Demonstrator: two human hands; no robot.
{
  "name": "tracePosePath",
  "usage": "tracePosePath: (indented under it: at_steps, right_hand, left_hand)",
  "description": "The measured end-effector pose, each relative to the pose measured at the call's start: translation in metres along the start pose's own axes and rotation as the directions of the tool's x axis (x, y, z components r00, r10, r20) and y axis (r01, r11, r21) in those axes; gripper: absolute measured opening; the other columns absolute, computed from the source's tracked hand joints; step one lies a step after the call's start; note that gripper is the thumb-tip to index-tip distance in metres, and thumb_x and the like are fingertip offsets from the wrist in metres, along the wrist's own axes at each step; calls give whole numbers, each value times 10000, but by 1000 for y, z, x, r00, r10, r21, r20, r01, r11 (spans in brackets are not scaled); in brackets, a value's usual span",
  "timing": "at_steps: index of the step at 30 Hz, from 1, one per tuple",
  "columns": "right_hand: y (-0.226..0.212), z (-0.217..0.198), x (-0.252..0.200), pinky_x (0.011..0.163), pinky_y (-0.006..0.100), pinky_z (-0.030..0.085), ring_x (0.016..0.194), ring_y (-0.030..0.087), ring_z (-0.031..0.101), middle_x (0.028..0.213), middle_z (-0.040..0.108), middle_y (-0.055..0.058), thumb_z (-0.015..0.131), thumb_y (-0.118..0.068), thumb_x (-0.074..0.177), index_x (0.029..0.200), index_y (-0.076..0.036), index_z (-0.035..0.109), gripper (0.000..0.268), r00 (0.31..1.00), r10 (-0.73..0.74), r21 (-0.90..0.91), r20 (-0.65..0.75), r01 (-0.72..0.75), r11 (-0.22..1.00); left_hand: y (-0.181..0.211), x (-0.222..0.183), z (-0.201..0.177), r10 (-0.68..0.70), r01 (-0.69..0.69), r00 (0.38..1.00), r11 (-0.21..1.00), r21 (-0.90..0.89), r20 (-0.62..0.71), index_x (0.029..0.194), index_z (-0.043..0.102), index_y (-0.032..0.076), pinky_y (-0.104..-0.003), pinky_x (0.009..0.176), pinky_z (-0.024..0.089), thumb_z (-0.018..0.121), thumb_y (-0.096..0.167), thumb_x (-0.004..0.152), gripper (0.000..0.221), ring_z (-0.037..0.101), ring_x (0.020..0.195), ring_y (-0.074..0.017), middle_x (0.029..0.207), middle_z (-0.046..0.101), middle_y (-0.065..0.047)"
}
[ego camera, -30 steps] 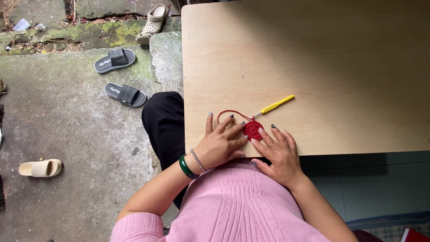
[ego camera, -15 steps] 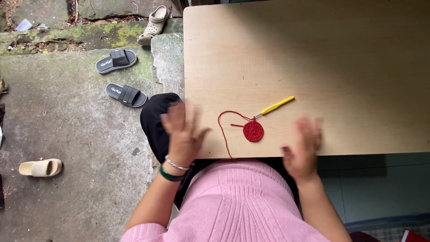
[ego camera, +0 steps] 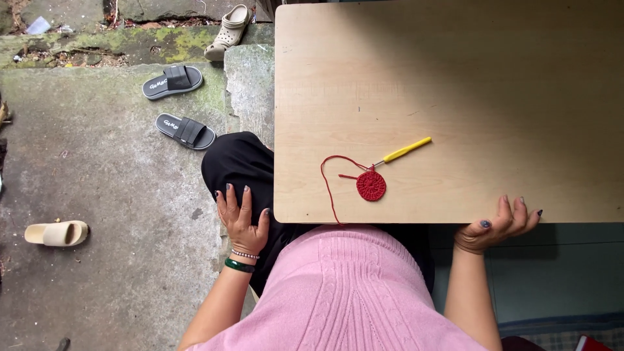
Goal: A person is crocheting a red yarn object using a yellow crochet hook at a steady pace.
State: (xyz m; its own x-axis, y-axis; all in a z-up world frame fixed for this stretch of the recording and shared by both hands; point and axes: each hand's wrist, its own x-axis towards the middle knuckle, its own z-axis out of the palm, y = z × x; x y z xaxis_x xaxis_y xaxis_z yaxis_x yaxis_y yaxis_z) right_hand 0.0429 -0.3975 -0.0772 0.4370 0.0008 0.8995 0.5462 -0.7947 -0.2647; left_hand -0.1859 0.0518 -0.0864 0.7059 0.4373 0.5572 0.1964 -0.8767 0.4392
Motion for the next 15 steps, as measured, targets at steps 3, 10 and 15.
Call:
tracePosePath:
  at_steps: [3,10,15]
  right_hand:
    - [-7,0,4,1171,705,205,1253,519,436,1287,533,315,240,-419,1098,1142,154,634,697,1000,9,-6,-8,-9,1000]
    - [-6,-3,3,1166,709,213,1255,533,450,1297,528,323,231,-415,1108,1170,160,632,703,1000,4,-16,25,-4,1000]
    - [-3,-3,1,1172,703,205,1265,523,433,1305,529,307,233,-431,1105,1162,149,638,710,1000,16,-12,24,-16,1000]
  left_hand:
    - [-2,1,2,19,-19,1000,1000,19,-11,1481,520,162,-638,1208,277,602,426,970,581,278,1505,-496,1600,377,-197]
    - [1,6,6,-6,6,1000,1000,14,6,1472,533,193,-630,1212,266,623,420,943,583,289,1505,-472,1605,384,-156]
    - [3,8,7,-2,2,1000,1000,19,5,1463,545,199,-621,1208,275,649,403,928,581,297,1504,-461,1600,396,-146]
